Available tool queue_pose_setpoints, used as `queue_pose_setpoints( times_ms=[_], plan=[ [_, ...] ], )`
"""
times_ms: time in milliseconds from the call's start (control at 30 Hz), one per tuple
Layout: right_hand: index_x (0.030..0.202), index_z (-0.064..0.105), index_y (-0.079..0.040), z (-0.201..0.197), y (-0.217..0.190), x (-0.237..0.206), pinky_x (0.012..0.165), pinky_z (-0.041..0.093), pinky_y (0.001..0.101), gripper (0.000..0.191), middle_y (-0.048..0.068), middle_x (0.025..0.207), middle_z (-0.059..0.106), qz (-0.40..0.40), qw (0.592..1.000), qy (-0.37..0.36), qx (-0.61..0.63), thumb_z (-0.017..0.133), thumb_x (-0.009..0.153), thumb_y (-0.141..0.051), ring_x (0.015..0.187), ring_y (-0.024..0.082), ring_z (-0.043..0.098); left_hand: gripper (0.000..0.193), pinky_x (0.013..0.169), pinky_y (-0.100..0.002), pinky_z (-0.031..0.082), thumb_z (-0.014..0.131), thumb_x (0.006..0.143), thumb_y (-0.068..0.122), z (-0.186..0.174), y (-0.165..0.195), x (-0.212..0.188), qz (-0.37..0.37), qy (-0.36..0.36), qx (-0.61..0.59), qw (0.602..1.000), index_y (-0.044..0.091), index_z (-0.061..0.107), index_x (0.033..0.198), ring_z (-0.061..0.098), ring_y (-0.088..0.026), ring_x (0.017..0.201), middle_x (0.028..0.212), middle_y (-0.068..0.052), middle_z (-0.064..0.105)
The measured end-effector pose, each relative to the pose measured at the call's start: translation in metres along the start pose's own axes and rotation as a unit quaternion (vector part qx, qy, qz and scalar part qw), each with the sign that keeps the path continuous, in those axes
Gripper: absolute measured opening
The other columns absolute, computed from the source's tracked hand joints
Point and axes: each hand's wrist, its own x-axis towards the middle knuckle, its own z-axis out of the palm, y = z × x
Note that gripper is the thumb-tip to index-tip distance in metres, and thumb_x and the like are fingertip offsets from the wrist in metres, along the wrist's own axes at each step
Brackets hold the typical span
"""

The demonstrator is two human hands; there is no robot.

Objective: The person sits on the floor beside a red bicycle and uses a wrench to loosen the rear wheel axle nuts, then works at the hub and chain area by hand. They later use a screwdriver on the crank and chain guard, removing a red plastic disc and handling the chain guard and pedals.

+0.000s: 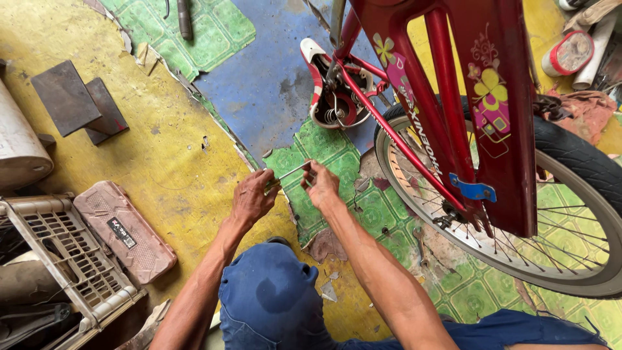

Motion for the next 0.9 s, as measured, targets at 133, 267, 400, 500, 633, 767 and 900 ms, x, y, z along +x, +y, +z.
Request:
queue_pose_setpoints(
  times_ms=[133, 267, 400, 500, 633, 767, 900],
  plan=[
    [0.100, 0.075, -0.006, 0.002, 0.009, 0.004, 0.061, 0.054, 0.0329, 0.009, 0.004, 0.087, 0.071, -0.027, 0.998, 0.003, -0.061, 0.069, 0.096, -0.012, 0.071, 0.013, 0.061, 0.025, 0.071, -0.048, 0.051, 0.077, 0.085, 0.022, 0.006, -0.008, -0.002, -0.060, -0.020, -0.014, 0.998, 0.007, 0.063, 0.099, 0.067, -0.037, 0.083, 0.091, -0.012, 0.071],
    [0.105, 0.069, -0.004, -0.002, 0.020, 0.015, 0.061, 0.055, 0.0348, 0.010, 0.007, 0.088, 0.071, -0.014, 0.995, -0.003, -0.095, 0.067, 0.096, -0.007, 0.075, 0.016, 0.066, 0.023, 0.073, -0.048, 0.052, 0.078, 0.083, 0.021, 0.018, -0.021, -0.008, -0.092, 0.009, -0.037, 0.995, 0.007, 0.066, 0.098, 0.069, -0.038, 0.087, 0.093, -0.016, 0.071],
    [0.113, 0.067, -0.001, -0.017, 0.028, 0.023, 0.064, 0.059, 0.0365, 0.018, 0.010, 0.094, 0.073, 0.039, 0.992, -0.057, -0.107, 0.061, 0.096, -0.004, 0.080, 0.018, 0.071, 0.027, 0.077, -0.048, 0.052, 0.079, 0.081, 0.021, 0.028, -0.030, -0.010, -0.082, 0.025, -0.051, 0.995, 0.006, 0.066, 0.099, 0.066, -0.038, 0.092, 0.099, -0.016, 0.068],
    [0.116, 0.070, -0.001, -0.030, 0.029, 0.022, 0.063, 0.057, 0.0335, 0.023, 0.008, 0.098, 0.075, 0.023, 0.983, -0.043, -0.175, 0.058, 0.096, -0.005, 0.079, 0.016, 0.071, 0.025, 0.080, -0.049, 0.051, 0.079, 0.081, 0.021, 0.031, -0.032, -0.011, -0.073, 0.037, -0.028, 0.996, 0.006, 0.068, 0.098, 0.062, -0.039, 0.097, 0.099, -0.017, 0.064],
    [0.116, 0.071, 0.000, -0.034, 0.017, 0.007, 0.057, 0.052, 0.0283, 0.025, 0.006, 0.095, 0.076, -0.095, 0.957, -0.026, -0.274, 0.061, 0.101, -0.016, 0.073, 0.012, 0.066, 0.024, 0.080, -0.050, 0.050, 0.076, 0.081, 0.021, 0.026, -0.030, -0.008, -0.081, 0.035, 0.008, 0.996, 0.006, 0.068, 0.099, 0.061, -0.040, 0.098, 0.100, -0.017, 0.062],
    [0.119, 0.070, 0.000, -0.004, -0.022, -0.018, 0.058, 0.052, 0.0244, 0.029, 0.004, 0.091, 0.075, -0.262, 0.926, -0.097, -0.256, 0.062, 0.101, -0.022, 0.071, 0.009, 0.066, 0.024, 0.081, -0.050, 0.051, 0.076, 0.080, 0.025, 0.012, -0.025, 0.000, -0.084, 0.011, 0.037, 0.996, 0.008, 0.069, 0.097, 0.062, -0.039, 0.098, 0.097, -0.016, 0.063],
    [0.132, 0.064, 0.001, 0.034, -0.065, -0.070, 0.066, 0.052, 0.0234, 0.032, 0.006, 0.100, 0.073, -0.442, 0.854, -0.173, -0.215, 0.062, 0.105, -0.016, 0.077, 0.008, 0.062, 0.028, 0.078, -0.052, 0.050, 0.077, 0.073, 0.022, -0.002, -0.014, 0.012, -0.036, 0.013, 0.085, 0.996, 0.008, 0.068, 0.096, 0.062, -0.040, 0.095, 0.097, -0.017, 0.064]
  ],
)
